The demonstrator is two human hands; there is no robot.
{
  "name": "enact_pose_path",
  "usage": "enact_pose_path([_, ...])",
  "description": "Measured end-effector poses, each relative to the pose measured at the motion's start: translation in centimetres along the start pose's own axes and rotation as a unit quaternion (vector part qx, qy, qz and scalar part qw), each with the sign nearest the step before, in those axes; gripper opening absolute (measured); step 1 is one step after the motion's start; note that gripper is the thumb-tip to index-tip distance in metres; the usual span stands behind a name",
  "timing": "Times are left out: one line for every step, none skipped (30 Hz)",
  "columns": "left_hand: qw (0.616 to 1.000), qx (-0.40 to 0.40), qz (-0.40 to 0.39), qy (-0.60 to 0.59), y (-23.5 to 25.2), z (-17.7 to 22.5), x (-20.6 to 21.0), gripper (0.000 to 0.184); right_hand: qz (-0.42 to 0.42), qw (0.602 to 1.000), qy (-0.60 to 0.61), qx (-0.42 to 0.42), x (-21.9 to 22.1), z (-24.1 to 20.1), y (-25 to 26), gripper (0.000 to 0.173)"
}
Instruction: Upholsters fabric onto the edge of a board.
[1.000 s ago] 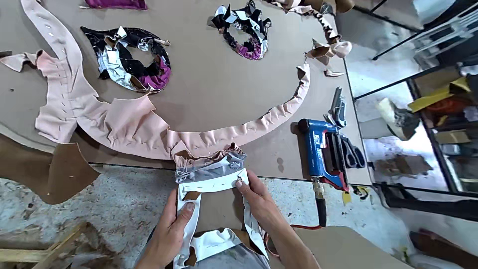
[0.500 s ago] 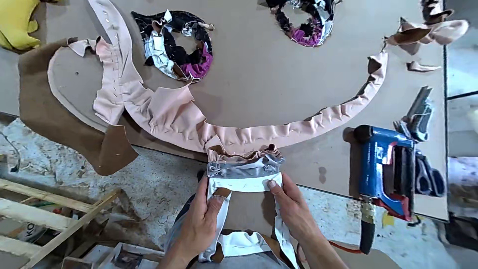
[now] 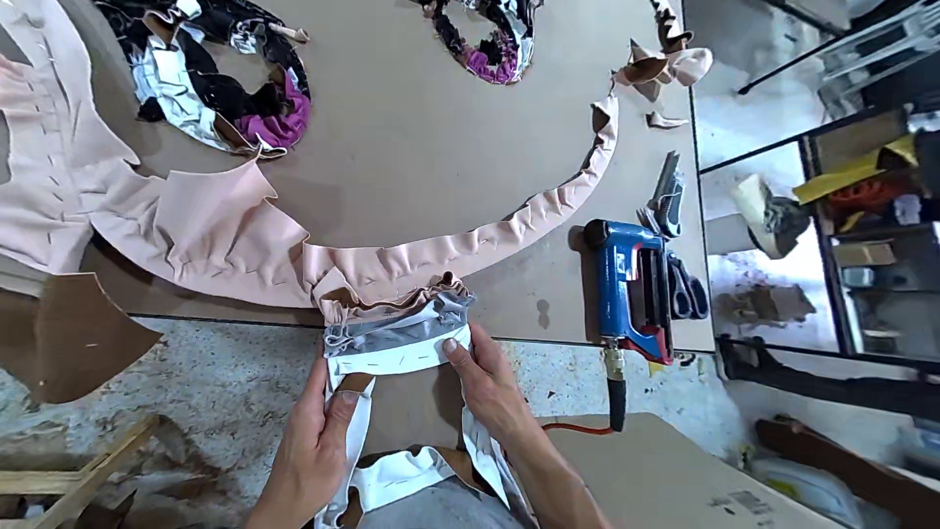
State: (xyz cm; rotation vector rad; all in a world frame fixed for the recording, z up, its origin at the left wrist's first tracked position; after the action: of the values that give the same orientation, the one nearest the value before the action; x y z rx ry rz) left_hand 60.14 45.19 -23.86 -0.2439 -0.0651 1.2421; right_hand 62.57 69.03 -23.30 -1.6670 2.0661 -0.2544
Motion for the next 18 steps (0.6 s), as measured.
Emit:
enact_pose_path([1.000, -0.001, 0.004, -0.004, -0.1, 0.0, 0.1, 0.072, 0.017, 1.000, -0.003, 0.007, 0.0, 0.0, -0.1, 0.025])
enact_pose_path([1.000, 0.000, 0.009, -0.011, -0.1, 0.0, 0.2, 0.072, 0.032, 0.999, 0.002, 0.008, 0.0, -0.1, -0.2, 0.024])
enact_pose_path([1.000, 0.003, 0.014, -0.019, 0.0, 0.0, 0.2, 0.071, 0.048, 0.999, 0.013, 0.003, -0.1, -0.2, -0.4, 0.024])
enact_pose_path([0.999, 0.005, 0.016, -0.029, 0.0, 0.1, 0.3, 0.070, 0.064, 0.998, 0.027, -0.006, -0.2, -0.3, -0.8, 0.028])
enact_pose_path([0.999, 0.004, 0.018, -0.036, 0.0, 0.1, 0.4, 0.068, 0.078, 0.996, 0.041, -0.017, -0.2, -0.3, -1.2, 0.035])
enact_pose_path([0.999, 0.001, 0.019, -0.041, 0.0, 0.2, 0.4, 0.065, 0.090, 0.994, 0.050, -0.027, -0.3, -0.3, -1.5, 0.042])
enact_pose_path([0.999, -0.003, 0.018, -0.044, 0.0, 0.2, 0.4, 0.065, 0.105, 0.992, 0.054, -0.034, -0.2, -0.3, -1.8, 0.045])
enact_pose_path([0.999, -0.006, 0.019, -0.045, 0.0, 0.2, 0.3, 0.065, 0.119, 0.991, 0.053, -0.038, -0.1, -0.3, -1.8, 0.045])
enact_pose_path([0.999, -0.010, 0.016, -0.047, -0.1, 0.1, 0.3, 0.064, 0.130, 0.989, 0.050, -0.042, 0.0, -0.2, -1.8, 0.044])
enact_pose_path([0.999, -0.014, 0.014, -0.049, -0.1, 0.1, 0.2, 0.064, 0.138, 0.988, 0.048, -0.045, 0.0, -0.1, -1.7, 0.044])
enact_pose_path([0.998, -0.015, 0.011, -0.053, 0.0, 0.1, 0.2, 0.063, 0.143, 0.987, 0.050, -0.045, 0.1, -0.1, -1.6, 0.044])
enact_pose_path([0.998, -0.016, 0.008, -0.056, 0.0, 0.1, 0.1, 0.063, 0.145, 0.987, 0.053, -0.046, 0.1, -0.1, -1.5, 0.044])
enact_pose_path([0.998, -0.019, 0.006, -0.059, 0.0, 0.1, 0.1, 0.063, 0.145, 0.987, 0.057, -0.045, 0.2, -0.1, -1.4, 0.043])
enact_pose_path([0.998, -0.027, 0.009, -0.058, 0.0, 0.1, 0.0, 0.062, 0.145, 0.987, 0.060, -0.042, 0.3, -0.1, -1.4, 0.043])
enact_pose_path([0.997, -0.039, 0.014, -0.058, 0.0, 0.2, -0.1, 0.060, 0.143, 0.987, 0.062, -0.038, 0.3, -0.1, -1.3, 0.043])
enact_pose_path([0.996, -0.057, 0.022, -0.059, 0.1, 0.3, -0.1, 0.056, 0.141, 0.987, 0.067, -0.034, 0.4, -0.2, -1.3, 0.044])
enact_pose_path([0.994, -0.081, 0.028, -0.062, 0.3, 0.4, -0.1, 0.051, 0.138, 0.987, 0.072, -0.031, 0.3, -0.2, -1.3, 0.043])
enact_pose_path([0.992, -0.105, 0.027, -0.068, 0.5, 0.4, 0.0, 0.048, 0.137, 0.987, 0.077, -0.029, 0.3, -0.2, -1.3, 0.043])
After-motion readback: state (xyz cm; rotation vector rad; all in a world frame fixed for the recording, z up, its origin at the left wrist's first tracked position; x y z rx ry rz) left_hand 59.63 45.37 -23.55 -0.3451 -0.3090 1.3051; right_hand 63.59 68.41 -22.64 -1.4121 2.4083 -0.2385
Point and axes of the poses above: each hand's wrist, its own y-axis towards the middle knuckle, its own x-axis out of the palm, z = x × y, the point moved 2 cm from there along y, towards the middle knuckle, and after that the axes turned 4 degrees about -y, right-handed, at the moved point
